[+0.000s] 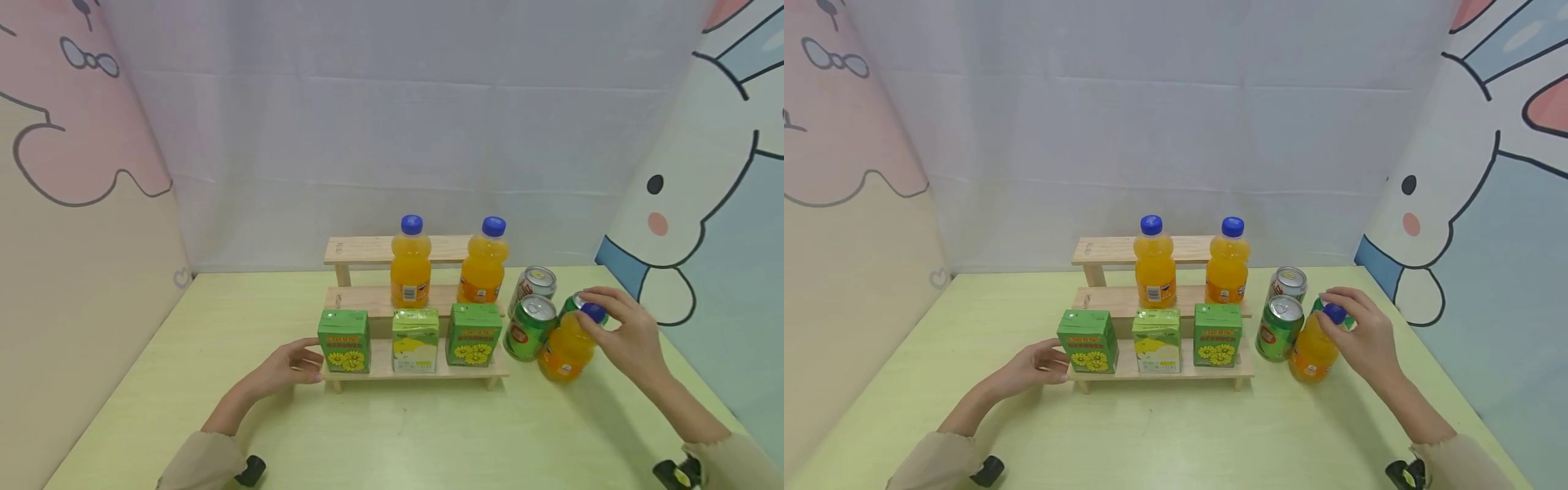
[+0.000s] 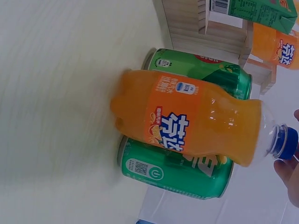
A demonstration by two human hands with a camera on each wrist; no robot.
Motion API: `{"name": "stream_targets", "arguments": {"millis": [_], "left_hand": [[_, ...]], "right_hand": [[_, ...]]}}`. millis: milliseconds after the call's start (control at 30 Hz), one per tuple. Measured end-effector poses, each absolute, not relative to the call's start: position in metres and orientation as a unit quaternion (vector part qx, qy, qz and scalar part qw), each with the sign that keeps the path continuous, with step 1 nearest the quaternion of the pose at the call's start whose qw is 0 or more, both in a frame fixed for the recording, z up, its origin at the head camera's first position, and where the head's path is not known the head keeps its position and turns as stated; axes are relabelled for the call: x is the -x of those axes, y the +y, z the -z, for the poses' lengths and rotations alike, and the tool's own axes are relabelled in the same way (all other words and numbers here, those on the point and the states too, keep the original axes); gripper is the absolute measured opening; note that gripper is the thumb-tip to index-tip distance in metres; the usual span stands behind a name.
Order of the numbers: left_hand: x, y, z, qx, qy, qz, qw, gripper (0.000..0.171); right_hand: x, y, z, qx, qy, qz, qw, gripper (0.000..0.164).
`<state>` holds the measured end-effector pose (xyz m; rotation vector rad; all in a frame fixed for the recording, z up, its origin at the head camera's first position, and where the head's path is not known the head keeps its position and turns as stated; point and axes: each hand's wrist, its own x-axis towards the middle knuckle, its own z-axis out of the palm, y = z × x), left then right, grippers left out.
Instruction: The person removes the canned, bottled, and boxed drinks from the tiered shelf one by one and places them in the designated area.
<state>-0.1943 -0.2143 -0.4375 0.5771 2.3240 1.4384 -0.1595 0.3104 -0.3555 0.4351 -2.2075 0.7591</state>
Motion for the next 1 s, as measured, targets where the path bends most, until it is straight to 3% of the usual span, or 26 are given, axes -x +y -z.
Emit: {"name": "stream_targets", "arguments": {"millis": [433,1000], "left_hand": [[0.194,-0.214,0.436,-0.194,0.822,-0.505,0.179,0.073],[0.194,-0.214,0.435,-0.194,0.818,-0.509,0.182,0.072]], "right_hand": [[0.173,0.283,0.323,-0.229,-0.850,-0.289,0.376,0.045],[0.182,0.233,0.293,-0.300,-0.824,-0.352,0.327,0.051]]}}
